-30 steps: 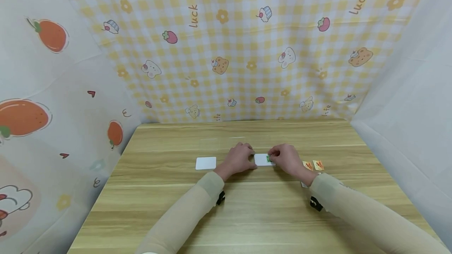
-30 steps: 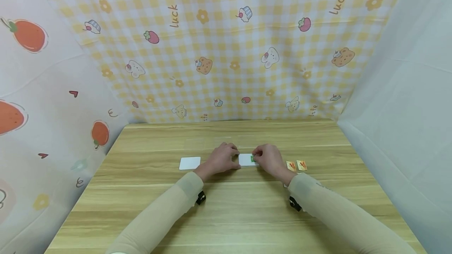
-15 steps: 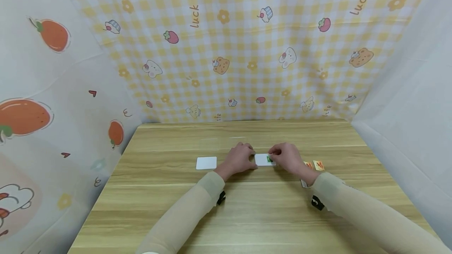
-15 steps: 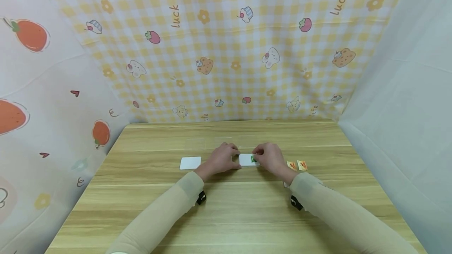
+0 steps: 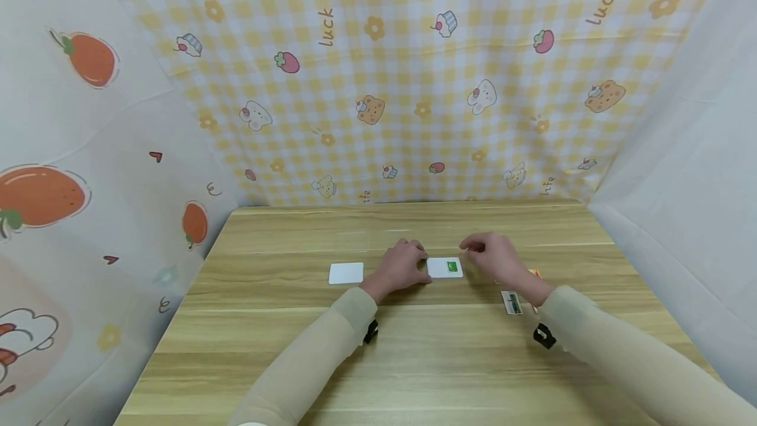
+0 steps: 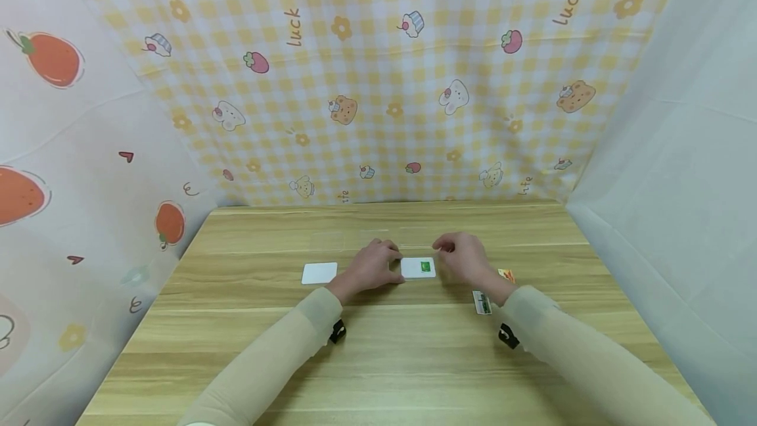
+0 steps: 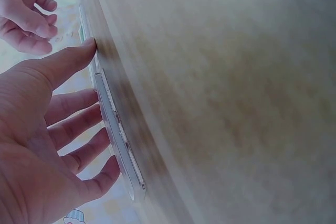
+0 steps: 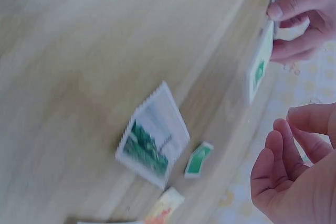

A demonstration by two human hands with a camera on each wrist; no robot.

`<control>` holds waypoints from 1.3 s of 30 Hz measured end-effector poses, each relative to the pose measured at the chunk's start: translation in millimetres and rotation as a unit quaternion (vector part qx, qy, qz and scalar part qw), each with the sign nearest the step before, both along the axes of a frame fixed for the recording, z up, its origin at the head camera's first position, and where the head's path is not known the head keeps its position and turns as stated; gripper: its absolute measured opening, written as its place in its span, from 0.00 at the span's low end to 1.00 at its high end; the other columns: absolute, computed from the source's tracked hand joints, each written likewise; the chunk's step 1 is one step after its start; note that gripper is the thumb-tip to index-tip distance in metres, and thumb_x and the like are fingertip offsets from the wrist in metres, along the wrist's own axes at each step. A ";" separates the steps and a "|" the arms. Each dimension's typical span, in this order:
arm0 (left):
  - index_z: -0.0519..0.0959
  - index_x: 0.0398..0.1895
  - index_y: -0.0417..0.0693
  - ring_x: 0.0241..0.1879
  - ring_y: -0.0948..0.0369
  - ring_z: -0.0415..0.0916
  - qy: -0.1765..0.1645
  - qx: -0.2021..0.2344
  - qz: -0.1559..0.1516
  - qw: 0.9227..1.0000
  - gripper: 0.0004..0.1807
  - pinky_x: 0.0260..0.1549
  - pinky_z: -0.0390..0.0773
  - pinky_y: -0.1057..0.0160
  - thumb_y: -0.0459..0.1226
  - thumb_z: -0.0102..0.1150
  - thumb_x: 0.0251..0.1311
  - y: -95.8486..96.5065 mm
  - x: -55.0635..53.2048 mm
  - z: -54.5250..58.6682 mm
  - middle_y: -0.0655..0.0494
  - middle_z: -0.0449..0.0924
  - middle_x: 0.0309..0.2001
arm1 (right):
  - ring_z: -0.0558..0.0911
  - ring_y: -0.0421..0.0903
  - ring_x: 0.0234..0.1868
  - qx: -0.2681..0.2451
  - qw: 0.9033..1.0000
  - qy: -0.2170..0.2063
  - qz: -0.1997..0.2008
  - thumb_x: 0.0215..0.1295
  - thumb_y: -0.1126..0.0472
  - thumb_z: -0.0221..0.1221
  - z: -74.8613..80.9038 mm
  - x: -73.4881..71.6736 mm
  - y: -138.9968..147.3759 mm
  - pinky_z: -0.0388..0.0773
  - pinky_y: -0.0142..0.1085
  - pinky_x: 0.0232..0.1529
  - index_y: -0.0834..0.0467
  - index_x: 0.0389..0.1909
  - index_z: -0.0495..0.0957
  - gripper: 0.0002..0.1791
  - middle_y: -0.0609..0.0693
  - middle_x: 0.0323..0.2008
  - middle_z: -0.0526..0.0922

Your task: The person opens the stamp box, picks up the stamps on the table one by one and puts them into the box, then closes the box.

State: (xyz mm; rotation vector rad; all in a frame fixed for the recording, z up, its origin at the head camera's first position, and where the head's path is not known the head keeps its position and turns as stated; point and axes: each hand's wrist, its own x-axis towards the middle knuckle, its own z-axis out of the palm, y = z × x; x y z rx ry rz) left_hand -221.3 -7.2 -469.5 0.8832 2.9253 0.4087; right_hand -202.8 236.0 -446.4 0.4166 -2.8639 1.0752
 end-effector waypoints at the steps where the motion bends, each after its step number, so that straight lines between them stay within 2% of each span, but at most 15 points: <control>1: 0.85 0.57 0.52 0.56 0.54 0.72 0.000 0.000 -0.001 1.000 0.29 0.49 0.78 0.50 0.55 0.72 0.56 -0.1 0.1 -0.2 0.56 0.78 0.60 | 0.82 0.45 0.35 0.001 1.000 0.000 -0.002 0.66 0.70 0.62 0.9 0.5 3.0 0.79 0.40 0.35 0.62 0.43 0.87 0.08 0.50 0.34 0.86; 11: 0.84 0.57 0.52 0.56 0.54 0.71 -0.001 -0.001 0.003 1.000 0.29 0.50 0.77 0.49 0.55 0.72 0.56 0.9 -2.1 -0.8 0.56 0.77 0.60 | 0.80 0.45 0.32 0.026 1.000 -0.005 0.007 0.64 0.72 0.62 8.4 9.4 34.3 0.76 0.37 0.31 0.64 0.44 0.86 0.09 0.49 0.32 0.83; 21: 0.84 0.57 0.51 0.56 0.53 0.72 0.000 -0.004 0.002 1.000 0.29 0.49 0.77 0.47 0.55 0.72 0.56 -0.5 -0.5 1.8 0.55 0.77 0.60 | 0.77 0.44 0.28 0.042 0.999 -0.017 0.010 0.61 0.72 0.63 2.8 20.0 51.2 0.75 0.35 0.26 0.65 0.44 0.85 0.11 0.51 0.32 0.83; 27: 0.84 0.57 0.52 0.57 0.53 0.71 0.003 -0.008 0.003 1.000 0.29 0.49 0.77 0.47 0.55 0.72 0.56 -0.5 -0.6 -0.8 0.56 0.77 0.60 | 0.79 0.43 0.29 0.077 0.996 -0.035 -0.001 0.59 0.66 0.69 -6.1 23.7 55.4 0.76 0.38 0.27 0.63 0.48 0.84 0.15 0.50 0.33 0.83; 30: 0.84 0.57 0.51 0.57 0.53 0.71 0.000 -0.007 0.002 1.000 0.29 0.49 0.77 0.46 0.55 0.72 0.57 -0.3 -0.1 -0.7 0.56 0.77 0.60 | 0.79 0.42 0.30 0.101 0.994 -0.029 -0.002 0.58 0.62 0.72 -11.4 24.3 57.1 0.75 0.38 0.29 0.61 0.47 0.85 0.17 0.48 0.33 0.83; 34: 0.84 0.57 0.52 0.57 0.53 0.71 -0.003 -0.005 0.002 1.000 0.28 0.50 0.77 0.46 0.55 0.71 0.57 -0.4 0.3 0.4 0.56 0.77 0.60 | 0.77 0.42 0.29 0.120 0.992 -0.026 0.000 0.57 0.57 0.73 -14.8 25.1 57.4 0.73 0.39 0.28 0.59 0.47 0.85 0.18 0.48 0.33 0.83; 39: 0.84 0.57 0.52 0.57 0.53 0.71 -0.001 -0.004 0.003 1.000 0.28 0.50 0.77 0.46 0.55 0.72 0.57 -0.7 0.9 0.8 0.56 0.77 0.60 | 0.74 0.43 0.27 0.127 0.992 -0.027 -0.005 0.56 0.56 0.73 -16.4 26.3 55.6 0.70 0.38 0.26 0.58 0.46 0.85 0.17 0.47 0.32 0.81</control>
